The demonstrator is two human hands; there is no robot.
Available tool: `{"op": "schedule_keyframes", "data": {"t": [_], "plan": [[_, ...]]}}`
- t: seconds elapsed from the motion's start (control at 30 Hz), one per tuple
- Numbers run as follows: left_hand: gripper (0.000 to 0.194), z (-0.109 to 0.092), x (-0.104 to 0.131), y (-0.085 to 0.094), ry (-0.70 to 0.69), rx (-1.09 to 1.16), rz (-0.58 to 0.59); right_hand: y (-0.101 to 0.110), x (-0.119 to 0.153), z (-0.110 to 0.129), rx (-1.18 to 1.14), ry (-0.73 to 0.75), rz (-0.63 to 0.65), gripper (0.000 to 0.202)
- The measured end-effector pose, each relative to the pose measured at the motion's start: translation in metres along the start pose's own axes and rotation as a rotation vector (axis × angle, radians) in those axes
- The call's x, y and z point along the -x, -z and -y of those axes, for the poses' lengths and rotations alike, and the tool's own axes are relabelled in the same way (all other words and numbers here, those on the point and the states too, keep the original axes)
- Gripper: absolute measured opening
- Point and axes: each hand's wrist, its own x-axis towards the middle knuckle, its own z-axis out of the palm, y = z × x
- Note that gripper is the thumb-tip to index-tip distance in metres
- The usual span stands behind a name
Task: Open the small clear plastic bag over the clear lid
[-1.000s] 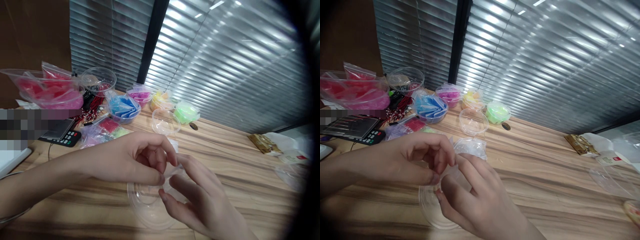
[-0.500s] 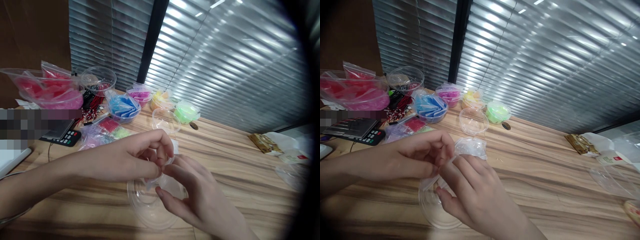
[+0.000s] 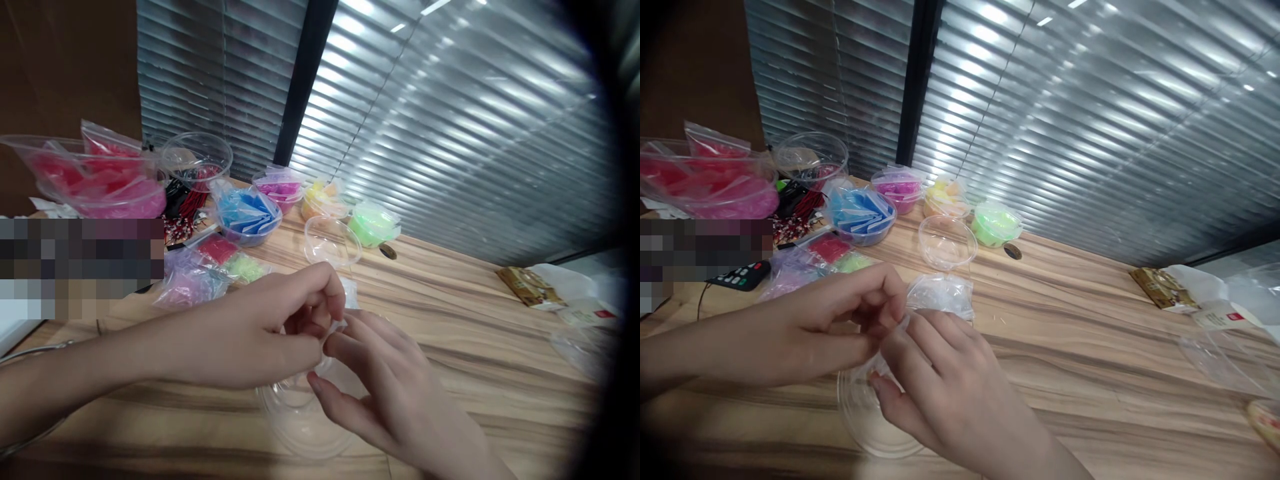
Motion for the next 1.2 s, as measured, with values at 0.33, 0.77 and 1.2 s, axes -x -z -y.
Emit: {"op": "schedule_keyframes", "data": {"t": [0.33, 0.77, 1.2], "plan": [[0.01, -0.002, -0.004, -0.001, -0.128, -0.238, -0.166, -0.001, 0.002, -0.003, 0.043, 0.034, -0.025, 0.01], [0.018, -0.001, -0.002, 0.0, -0.197, -0.65, -0.122, -0.003, 0.003, -0.002, 0.051, 0.016, 0.041, 0.013], [0.052, 0.004, -0.009, 0.017, -0.55, -0.638, 0.0, 0.01, 0.008, -0.002, -0.122, -0.109, -0.003, 0.008]]}}
